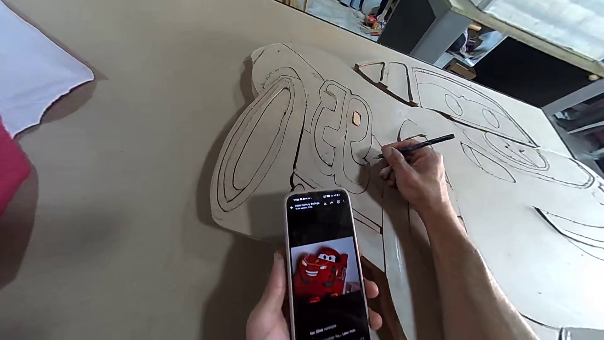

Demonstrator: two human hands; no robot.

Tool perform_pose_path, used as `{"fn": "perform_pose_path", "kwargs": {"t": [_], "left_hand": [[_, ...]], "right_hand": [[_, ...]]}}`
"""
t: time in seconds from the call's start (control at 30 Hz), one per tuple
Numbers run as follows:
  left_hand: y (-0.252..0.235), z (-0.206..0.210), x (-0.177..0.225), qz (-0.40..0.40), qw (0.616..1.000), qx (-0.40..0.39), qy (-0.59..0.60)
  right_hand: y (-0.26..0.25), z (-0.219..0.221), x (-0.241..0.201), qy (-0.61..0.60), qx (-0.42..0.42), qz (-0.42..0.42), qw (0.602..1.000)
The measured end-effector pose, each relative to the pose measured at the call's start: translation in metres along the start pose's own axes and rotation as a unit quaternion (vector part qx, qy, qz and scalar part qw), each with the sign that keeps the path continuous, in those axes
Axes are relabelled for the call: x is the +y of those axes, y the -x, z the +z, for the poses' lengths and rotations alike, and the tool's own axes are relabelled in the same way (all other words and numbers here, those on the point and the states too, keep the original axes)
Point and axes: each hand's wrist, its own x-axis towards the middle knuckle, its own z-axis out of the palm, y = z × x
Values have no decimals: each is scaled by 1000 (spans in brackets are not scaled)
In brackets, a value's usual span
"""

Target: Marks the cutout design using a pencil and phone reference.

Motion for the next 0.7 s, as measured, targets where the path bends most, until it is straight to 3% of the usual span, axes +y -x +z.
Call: {"fn": "perform_pose_path", "kwargs": {"t": [0.7], "left_hand": [[5, -2, -3, 8, 999, 19, -47]], "right_hand": [[-1, -7, 8, 88, -15, -51, 995]]}}
